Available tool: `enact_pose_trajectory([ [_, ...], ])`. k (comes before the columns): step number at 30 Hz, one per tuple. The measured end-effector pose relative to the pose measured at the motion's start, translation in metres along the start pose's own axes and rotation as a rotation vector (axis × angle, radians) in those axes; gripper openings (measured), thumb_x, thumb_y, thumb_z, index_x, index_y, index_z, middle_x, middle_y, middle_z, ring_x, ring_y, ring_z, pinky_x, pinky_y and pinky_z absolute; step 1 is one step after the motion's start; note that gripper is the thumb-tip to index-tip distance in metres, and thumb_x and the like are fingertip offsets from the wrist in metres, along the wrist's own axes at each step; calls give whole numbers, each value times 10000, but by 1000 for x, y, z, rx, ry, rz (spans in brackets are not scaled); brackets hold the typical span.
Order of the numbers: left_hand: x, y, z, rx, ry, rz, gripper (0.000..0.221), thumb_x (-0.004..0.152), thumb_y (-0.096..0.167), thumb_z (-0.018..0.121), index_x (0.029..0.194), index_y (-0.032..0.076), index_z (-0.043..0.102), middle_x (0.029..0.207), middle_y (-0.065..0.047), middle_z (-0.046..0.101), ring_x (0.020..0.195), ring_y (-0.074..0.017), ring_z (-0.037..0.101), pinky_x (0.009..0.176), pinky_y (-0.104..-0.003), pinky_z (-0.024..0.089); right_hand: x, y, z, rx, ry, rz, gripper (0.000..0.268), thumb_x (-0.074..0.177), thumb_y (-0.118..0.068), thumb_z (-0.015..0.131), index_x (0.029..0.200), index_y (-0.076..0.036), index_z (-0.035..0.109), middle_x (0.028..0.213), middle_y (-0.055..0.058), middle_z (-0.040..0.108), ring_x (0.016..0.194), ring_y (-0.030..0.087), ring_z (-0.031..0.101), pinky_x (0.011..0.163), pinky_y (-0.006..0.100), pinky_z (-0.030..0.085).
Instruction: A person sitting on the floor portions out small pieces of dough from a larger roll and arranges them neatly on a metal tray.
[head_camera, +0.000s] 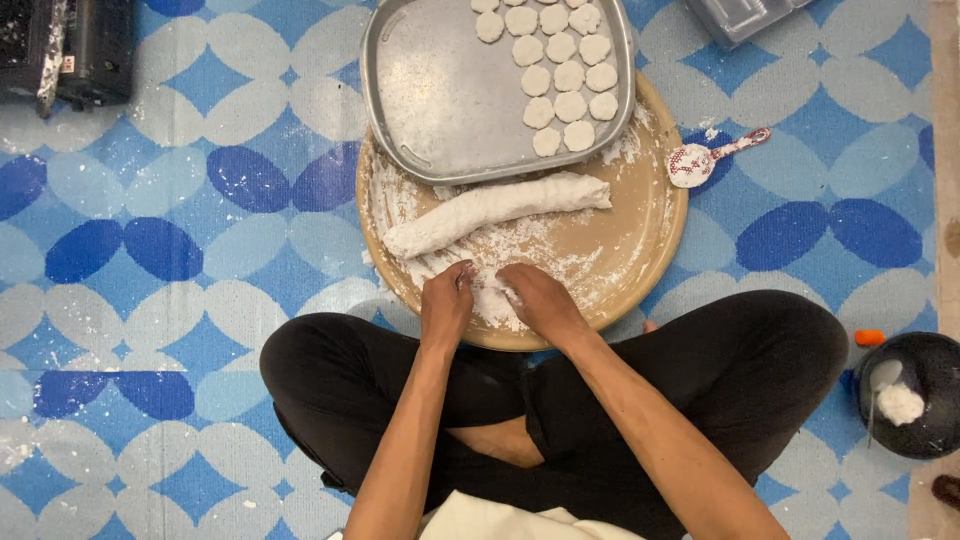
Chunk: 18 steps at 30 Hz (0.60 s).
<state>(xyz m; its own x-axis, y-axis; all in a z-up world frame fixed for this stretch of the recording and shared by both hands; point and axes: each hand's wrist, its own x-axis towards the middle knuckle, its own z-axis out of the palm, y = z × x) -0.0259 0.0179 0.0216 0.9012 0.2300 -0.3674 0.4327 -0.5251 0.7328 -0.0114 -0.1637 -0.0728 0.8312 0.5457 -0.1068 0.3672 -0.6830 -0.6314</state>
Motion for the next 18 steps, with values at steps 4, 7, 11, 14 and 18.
enact_pose_trajectory([
  [4, 12, -26, 13, -23, -26, 14, 331, 956, 82, 523, 1199, 7, 735, 1049, -253, 747, 1055, -453, 684, 916, -518, 532, 0, 12, 11, -89, -126, -7, 479, 792, -74, 697, 1267, -119, 647, 1314, 81, 638, 1312, 257, 568, 1097, 389, 467],
  [7, 17, -37, 20, -68, -65, 21, 293, 944, 123, 641, 1212, 48, 732, 1133, -190, 742, 1065, -348, 712, 888, -406, 588, 6, -15, -18, 81, -45, 80, 265, 925, -110, 636, 1173, -106, 731, 1219, 110, 705, 1212, 283, 646, 1024, 396, 516],
  [11, 17, -49, 34, -547, -242, 16, 510, 837, -26, 745, 1334, -36, 631, 1346, -253, 637, 1254, -376, 584, 1037, -420, 515, 6, -14, -22, 822, 41, 633, 319, 952, -198, 705, 1265, -137, 703, 1151, 88, 757, 1061, 203, 715, 928, 342, 569],
  [14, 18, -50, 41, -517, -252, 97, 569, 745, -24, 851, 1285, -13, 670, 1327, -223, 652, 1215, -341, 610, 1002, -386, 549, 2, -3, -13, 1172, 124, 710, 404, 920, -91, 733, 1312, -72, 637, 1153, 132, 746, 987, 219, 729, 861, 355, 598],
  [18, 19, -38, 34, -230, -75, 327, 452, 695, 84, 911, 1121, 58, 764, 1058, -120, 740, 967, -294, 732, 833, -317, 627, 10, -24, -38, 1444, 53, 886, 170, 973, -98, 611, 1142, -111, 597, 962, 107, 709, 918, 254, 750, 868, 442, 617],
])
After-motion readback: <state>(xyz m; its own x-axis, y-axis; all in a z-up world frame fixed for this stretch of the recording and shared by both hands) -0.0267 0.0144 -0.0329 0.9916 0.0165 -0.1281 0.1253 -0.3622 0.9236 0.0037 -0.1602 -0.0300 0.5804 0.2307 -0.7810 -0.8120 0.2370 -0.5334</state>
